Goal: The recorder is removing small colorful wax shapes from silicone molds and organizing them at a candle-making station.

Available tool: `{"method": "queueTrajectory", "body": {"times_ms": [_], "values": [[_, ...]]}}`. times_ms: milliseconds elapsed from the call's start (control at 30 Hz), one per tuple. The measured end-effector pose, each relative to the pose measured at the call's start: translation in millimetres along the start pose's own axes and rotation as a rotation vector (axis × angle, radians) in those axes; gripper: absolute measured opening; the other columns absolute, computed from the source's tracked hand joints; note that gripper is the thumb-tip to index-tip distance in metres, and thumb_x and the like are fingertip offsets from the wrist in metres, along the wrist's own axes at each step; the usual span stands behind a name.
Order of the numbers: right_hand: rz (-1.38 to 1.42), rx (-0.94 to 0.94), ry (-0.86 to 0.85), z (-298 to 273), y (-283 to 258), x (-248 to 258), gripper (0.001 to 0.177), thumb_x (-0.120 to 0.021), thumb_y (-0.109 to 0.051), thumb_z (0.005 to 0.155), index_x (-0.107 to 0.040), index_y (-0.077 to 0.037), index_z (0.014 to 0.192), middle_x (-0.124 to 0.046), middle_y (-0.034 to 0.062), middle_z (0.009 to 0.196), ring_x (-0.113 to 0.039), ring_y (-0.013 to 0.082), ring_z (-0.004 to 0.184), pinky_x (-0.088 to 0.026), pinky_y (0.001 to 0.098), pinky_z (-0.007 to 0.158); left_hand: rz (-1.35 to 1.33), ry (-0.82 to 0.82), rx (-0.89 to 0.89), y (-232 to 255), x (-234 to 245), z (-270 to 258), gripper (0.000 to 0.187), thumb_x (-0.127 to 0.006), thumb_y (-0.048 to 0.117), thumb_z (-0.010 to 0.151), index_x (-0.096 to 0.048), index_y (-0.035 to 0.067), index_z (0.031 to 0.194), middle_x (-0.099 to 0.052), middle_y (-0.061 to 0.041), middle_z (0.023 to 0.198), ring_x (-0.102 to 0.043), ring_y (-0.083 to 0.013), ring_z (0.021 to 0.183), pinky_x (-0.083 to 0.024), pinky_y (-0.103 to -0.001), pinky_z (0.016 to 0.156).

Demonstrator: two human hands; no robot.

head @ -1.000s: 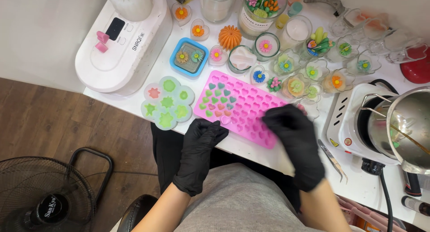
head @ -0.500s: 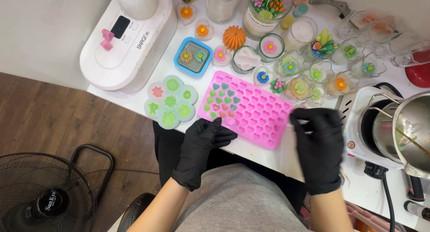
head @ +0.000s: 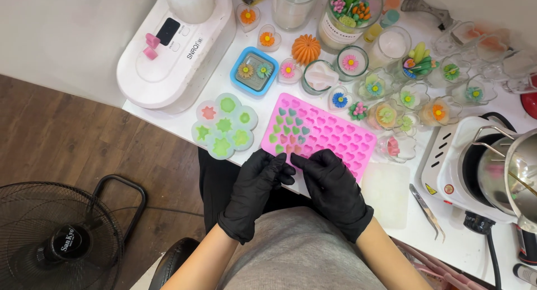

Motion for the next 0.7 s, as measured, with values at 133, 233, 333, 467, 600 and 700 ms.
{"method": "queueTrajectory", "body": {"times_ms": [133, 233, 333, 467, 600, 700], "values": [[-0.028, 0.032, 0.022, 5.0, -11.9, 3.9, 0.056, -0.067, 0.006, 0.078, -0.066, -0.012, 0.131, -0.057, 0.0128, 0.102, -0.063, 0.0298, 0.089, -0.052, 0.04, 0.073, -0.098, -0.034, 0.036, -2.2, -2.0, -1.5, 0.025, -0.067, 0.029, 0.099, -0.067, 0.003, 0.101, -0.075, -0.007, 0.087, -0.069, -0.0123, 0.077, -0.053, -0.027, 0.071], [0.031, -0.115, 0.065, 6.4, -7.7, 5.4, 0.046, -0.071, 0.001, 0.084, -0.067, -0.013, 0.128, -0.059, 0.0096, 0.1, -0.065, 0.0255, 0.087, -0.053, 0.0374, 0.073, -0.036, 0.018, 0.013, -3.0, -4.0, -2.9, 0.02, -0.068, 0.025, 0.097, -0.069, 0.005, 0.1, -0.073, -0.005, 0.085, -0.067, -0.0101, 0.075, -0.052, -0.026, 0.068], [0.102, -0.341, 0.116, 9.4, 1.9, 9.4, 0.037, -0.079, -0.007, 0.087, -0.071, -0.016, 0.121, -0.062, 0.0052, 0.097, -0.067, 0.0203, 0.082, -0.054, 0.0342, 0.073, 0.095, 0.142, -0.145, -6.0, 3.3, -0.8, 0.016, -0.075, 0.017, 0.095, -0.066, 0.004, 0.09, -0.064, -0.002, 0.081, -0.06, -0.0088, 0.071, -0.049, -0.026, 0.065], [0.171, -0.039, 0.243, 31.5, -25.3, 18.4, 0.043, -0.082, -0.006, 0.084, -0.068, -0.011, 0.125, -0.061, 0.0067, 0.122, -0.064, 0.0206, 0.116, -0.056, 0.0328, 0.096, 0.023, 0.244, -0.169, 1.7, 6.5, -5.1, 0.007, -0.079, 0.007, 0.089, -0.073, 0.004, 0.086, -0.065, 0.002, 0.078, -0.054, -0.005, 0.071, -0.046, -0.023, 0.066], [0.419, -0.226, 0.161, 30.7, 6.4, -4.6, 0.046, -0.083, -0.004, 0.083, -0.068, -0.01, 0.125, -0.063, 0.0046, 0.123, -0.065, 0.0171, 0.117, -0.056, 0.0312, 0.1, 0.122, 0.258, -0.272, 9.1, 6.8, -9.3, 0.012, -0.079, 0.006, 0.09, -0.073, 0.002, 0.082, -0.061, 0.003, 0.076, -0.053, -0.005, 0.07, -0.045, -0.023, 0.064], [0.482, -0.268, 0.14, 28.2, 10.3, -6.9, 0.049, -0.083, -0.002, 0.081, -0.067, -0.008, 0.126, -0.063, 0.0031, 0.122, -0.065, 0.0163, 0.116, -0.055, 0.0314, 0.099, -0.019, 0.25, -0.131, 0.7, 6.4, -8.2, 0.004, -0.077, 0.004, 0.086, -0.076, 0.002, 0.083, -0.07, 0.003, 0.075, -0.061, -0.0046, 0.07, -0.05, -0.023, 0.067]]}}
Point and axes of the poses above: each hand's wrist, its own z-axis towards the middle knuckle, its own x-axis out of the back of the hand, y = z × x, the point moved 7 cm from there along z, towards the middle knuckle
